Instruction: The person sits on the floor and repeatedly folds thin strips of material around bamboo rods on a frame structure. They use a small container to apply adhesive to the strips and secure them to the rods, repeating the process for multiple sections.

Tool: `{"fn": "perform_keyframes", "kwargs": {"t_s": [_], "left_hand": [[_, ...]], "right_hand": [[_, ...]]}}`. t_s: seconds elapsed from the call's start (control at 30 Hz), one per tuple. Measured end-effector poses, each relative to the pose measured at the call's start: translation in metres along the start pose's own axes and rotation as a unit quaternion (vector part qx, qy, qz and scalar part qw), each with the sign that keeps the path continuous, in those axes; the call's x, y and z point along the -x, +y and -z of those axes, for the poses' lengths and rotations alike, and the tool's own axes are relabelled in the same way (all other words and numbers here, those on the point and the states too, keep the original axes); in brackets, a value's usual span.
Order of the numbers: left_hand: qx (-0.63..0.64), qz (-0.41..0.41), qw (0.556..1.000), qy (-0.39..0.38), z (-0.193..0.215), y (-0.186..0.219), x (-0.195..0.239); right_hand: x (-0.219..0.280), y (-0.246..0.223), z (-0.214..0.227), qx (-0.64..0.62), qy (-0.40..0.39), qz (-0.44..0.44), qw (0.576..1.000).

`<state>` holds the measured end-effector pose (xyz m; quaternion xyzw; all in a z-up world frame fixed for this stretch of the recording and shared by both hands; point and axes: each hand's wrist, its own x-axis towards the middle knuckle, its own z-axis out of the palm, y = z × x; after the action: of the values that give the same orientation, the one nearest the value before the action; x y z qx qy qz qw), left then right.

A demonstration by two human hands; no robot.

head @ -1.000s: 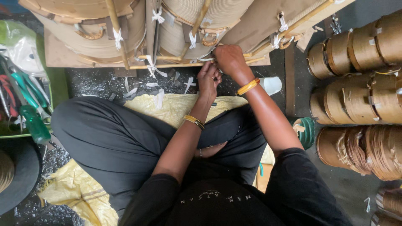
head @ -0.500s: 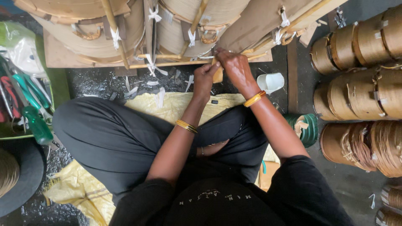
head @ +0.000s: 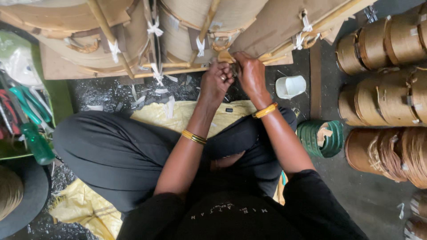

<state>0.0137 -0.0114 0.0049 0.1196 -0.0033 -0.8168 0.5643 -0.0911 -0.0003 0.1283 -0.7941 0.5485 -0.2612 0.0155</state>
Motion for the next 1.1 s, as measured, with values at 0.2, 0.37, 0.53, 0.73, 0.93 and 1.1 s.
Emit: {"fn": "perform_keyframes", "kwargs": {"t_s": [0.2, 0.37, 0.53, 0.73, 0.93, 1.1], "left_hand": [[-0.029, -0.076, 0.995, 0.061, -0.003, -0.03, -0.018], [-0.009, -0.141, 0.984, 0.105, -0.008, -0.042, -0.04], [0.01, -0.162, 0.971, 0.175, 0.004, -0.059, -0.061], [-0.03, -0.214, 0.936, 0.277, 0.02, -0.066, -0.098], [-0.007, -0.224, 0.949, 0.222, 0.012, -0.052, -0.072], [0.049, -0.139, 0.982, 0.117, 0.0, -0.043, -0.021]], "right_hand": [[-0.009, -0.001, -0.011, 0.065, -0.001, -0.056, 0.996], [-0.01, -0.002, -0.01, 0.073, 0.037, -0.082, 0.993], [0.006, -0.009, -0.008, 0.004, 0.098, -0.006, 0.995], [0.003, -0.009, 0.006, 0.123, -0.014, 0.068, 0.99], [-0.01, 0.004, -0.016, 0.236, -0.03, 0.15, 0.96], [-0.015, 0.023, -0.02, 0.193, -0.075, 0.169, 0.963]]}}
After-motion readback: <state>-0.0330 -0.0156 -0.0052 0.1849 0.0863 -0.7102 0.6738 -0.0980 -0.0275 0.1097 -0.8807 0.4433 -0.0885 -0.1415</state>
